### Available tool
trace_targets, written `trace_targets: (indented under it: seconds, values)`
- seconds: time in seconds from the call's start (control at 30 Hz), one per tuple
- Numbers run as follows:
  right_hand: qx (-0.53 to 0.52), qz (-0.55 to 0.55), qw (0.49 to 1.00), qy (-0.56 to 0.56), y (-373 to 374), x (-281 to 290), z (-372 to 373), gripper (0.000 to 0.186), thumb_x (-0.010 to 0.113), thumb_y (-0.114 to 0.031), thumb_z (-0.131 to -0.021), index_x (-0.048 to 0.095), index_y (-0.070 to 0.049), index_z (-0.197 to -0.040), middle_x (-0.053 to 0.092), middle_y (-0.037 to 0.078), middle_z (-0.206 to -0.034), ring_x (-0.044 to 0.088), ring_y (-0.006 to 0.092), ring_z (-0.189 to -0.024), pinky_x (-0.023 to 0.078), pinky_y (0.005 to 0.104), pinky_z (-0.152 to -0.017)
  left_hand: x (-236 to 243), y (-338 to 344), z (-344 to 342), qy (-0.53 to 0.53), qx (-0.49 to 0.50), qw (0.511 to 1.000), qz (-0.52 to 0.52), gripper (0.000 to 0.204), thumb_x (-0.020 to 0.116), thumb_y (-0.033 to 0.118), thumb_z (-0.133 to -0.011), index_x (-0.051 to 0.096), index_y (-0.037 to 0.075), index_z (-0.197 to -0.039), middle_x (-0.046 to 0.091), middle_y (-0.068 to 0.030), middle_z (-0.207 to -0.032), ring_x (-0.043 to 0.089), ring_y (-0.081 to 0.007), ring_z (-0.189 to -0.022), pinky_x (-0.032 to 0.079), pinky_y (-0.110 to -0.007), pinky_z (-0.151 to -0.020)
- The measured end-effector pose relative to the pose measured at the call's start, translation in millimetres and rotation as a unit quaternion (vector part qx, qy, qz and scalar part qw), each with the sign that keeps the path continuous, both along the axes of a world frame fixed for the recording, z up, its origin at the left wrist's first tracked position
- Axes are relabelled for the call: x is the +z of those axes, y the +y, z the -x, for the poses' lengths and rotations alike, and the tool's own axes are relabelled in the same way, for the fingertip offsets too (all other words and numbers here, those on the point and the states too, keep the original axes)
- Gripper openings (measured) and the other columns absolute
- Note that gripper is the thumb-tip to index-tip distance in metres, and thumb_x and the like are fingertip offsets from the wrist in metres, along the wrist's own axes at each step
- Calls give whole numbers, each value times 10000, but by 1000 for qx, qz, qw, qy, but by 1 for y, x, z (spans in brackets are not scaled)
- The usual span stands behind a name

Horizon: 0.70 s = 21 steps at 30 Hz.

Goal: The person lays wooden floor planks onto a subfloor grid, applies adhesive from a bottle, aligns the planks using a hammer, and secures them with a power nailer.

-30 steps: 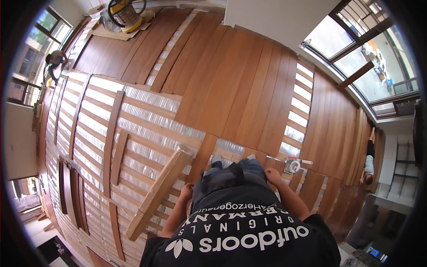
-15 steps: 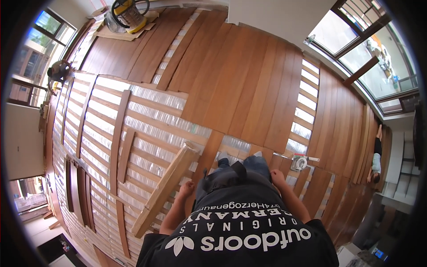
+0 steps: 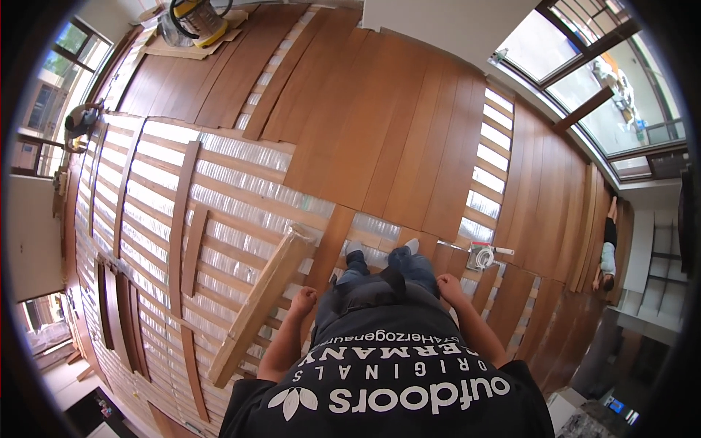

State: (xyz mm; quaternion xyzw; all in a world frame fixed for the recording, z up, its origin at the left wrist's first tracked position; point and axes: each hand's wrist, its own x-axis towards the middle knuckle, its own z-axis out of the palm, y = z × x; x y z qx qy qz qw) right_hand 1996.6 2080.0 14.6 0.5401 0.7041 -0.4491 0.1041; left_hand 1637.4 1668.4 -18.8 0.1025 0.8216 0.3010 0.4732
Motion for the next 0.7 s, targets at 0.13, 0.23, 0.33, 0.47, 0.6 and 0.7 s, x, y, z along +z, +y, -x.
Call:
trace_targets:
  seconds: [0.13, 0.23, 0.33, 0.47, 0.6, 0.7]
  values:
    - [-22, 18, 999, -27, -8, 14, 4, 218, 583, -183, -921, 724, -46, -1017, 731, 172, -1012, 692, 335, -987, 532, 403, -877, 3, 14, 3, 42, -33, 998, -12, 259, 630, 218, -947, 681, 36, -1124, 744, -102, -860, 719, -197, -762, 560, -348, -720]
    - [-26, 6, 1000, -15, -14, 18, 5, 217, 586, -183, -918, 723, -42, -1010, 730, 172, -1002, 690, 338, -977, 530, 400, -870, 4, 10, 4, 29, -21, 999, -24, 264, 635, 224, -947, 684, 31, -1120, 744, -102, -863, 720, -194, -766, 561, -344, -725]
    - [-23, -5, 1000, -2, -16, 15, -1, 219, 590, -185, -916, 722, -38, -1011, 730, 171, -1000, 689, 340, -975, 530, 399, -868, -1, 4, 5, 46, -29, 998, -13, 251, 635, 212, -941, 699, 30, -1101, 743, -105, -859, 722, -193, -763, 562, -339, -722]
    - [-57, 30, 998, -23, -18, 12, -7, 227, 596, -189, -912, 718, -32, -1023, 729, 170, -1002, 690, 337, -977, 529, 403, -870, -6, -6, 9, 25, -22, 999, -12, 240, 635, 201, -934, 715, 28, -1080, 749, -105, -867, 726, -195, -761, 566, -340, -721]
    - [-41, 28, 999, -11, -21, 17, -10, 234, 600, -194, -910, 715, -30, -1030, 729, 170, -1005, 691, 333, -977, 530, 402, -871, -4, -11, 1, 13, -18, 1000, -5, 245, 638, 195, -930, 718, 18, -1079, 752, -108, -873, 731, -192, -762, 572, -344, -722]
    - [-22, -3, 1000, 1, -16, 20, -11, 197, 602, -155, -920, 706, 9, -953, 713, 143, -902, 696, 256, -786, 556, 376, -739, -2, -9, -5, 14, -11, 1000, -11, 245, 642, 196, -932, 718, 20, -1083, 751, -105, -867, 729, -188, -760, 571, -344, -721]
